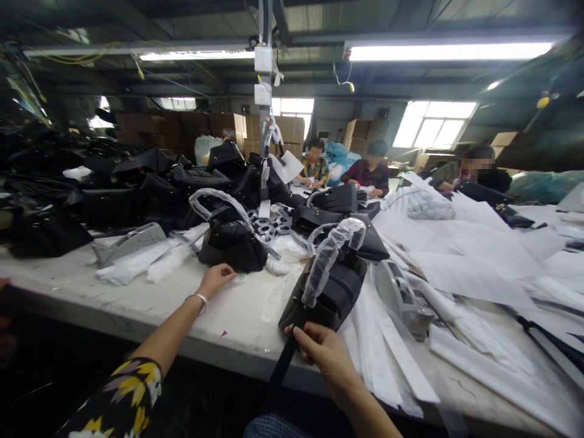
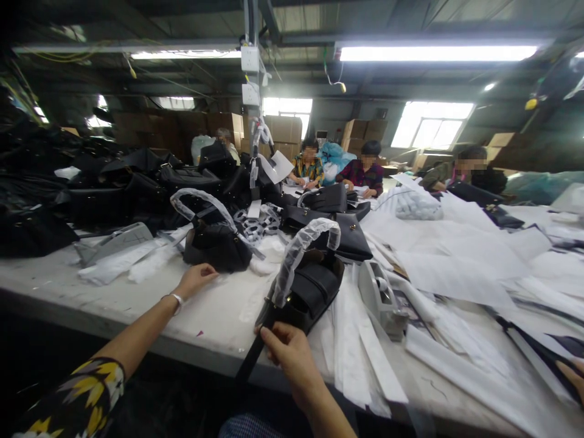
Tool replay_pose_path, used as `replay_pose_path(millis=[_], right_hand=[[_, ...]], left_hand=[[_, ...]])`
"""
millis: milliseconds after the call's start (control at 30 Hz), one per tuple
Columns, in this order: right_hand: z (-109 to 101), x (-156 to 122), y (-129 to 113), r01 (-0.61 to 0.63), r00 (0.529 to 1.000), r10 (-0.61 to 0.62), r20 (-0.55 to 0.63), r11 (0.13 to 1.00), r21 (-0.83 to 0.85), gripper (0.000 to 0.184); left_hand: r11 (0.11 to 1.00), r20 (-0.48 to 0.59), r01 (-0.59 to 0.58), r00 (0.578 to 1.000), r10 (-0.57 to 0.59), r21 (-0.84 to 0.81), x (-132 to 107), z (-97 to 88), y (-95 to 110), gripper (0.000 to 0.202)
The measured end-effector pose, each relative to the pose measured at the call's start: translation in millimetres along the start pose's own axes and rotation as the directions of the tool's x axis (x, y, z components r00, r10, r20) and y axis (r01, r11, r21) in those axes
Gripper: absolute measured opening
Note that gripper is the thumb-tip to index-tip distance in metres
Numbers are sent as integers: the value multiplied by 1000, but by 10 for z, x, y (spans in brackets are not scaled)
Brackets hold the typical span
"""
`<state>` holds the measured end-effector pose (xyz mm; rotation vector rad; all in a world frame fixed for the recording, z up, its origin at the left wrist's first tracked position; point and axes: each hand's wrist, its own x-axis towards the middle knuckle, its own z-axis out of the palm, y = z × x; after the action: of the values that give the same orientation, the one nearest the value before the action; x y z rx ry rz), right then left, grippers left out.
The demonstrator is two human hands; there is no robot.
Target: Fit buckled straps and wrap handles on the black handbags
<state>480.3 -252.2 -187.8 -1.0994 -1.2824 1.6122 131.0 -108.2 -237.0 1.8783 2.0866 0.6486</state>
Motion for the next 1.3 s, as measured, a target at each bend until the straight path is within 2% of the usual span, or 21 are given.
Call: replay_pose_path(millis=[133,267,400,567,667,800,933,1033,1100,1200,1300], right_hand=[[18,30,-2,8,999,-9,35,1000,6,47],[33,18,-23,7,1000,-7,18,1000,4,48],[27,-22,-48,23,1000,-23,10,1000,6,46],[4,3,7,28,999,-29,37,999,19,43],[-4,32,32,36,997,-37,75,999,16,41],[9,36,5,29,991,-38,126,997,71,39],[55,40,34,61,995,-69,72,992,108,34],[131,50,105,113,994,-113,-10,969,222,32],[196,50,141,134,991,-120,-66,945,299,31],[285,47,153,145,987,-108,-118,917,371,29],[346,55,134,159,980,-89,-177,887,434,27]], left_hand=[[1000,-13,-17,1000,17,9,-13,6,22,28],[999,9,28,1000,-28,27,9,118,27,26],[997,-11,72,997,-73,-30,14,182,35,26],[975,-55,15,998,-28,-222,-53,40,135,21],[926,-84,-40,996,9,-374,-167,-112,261,28],[834,-56,-53,998,26,-550,-479,-264,464,54],[766,37,6,999,23,-643,-980,-278,633,48],[727,116,79,993,1,-682,-1393,-228,710,43],[670,165,146,986,-36,-728,-1638,-199,737,41],[576,236,241,968,-84,-781,-1925,-194,748,42],[535,279,291,954,-106,-793,-2110,-230,744,47]])
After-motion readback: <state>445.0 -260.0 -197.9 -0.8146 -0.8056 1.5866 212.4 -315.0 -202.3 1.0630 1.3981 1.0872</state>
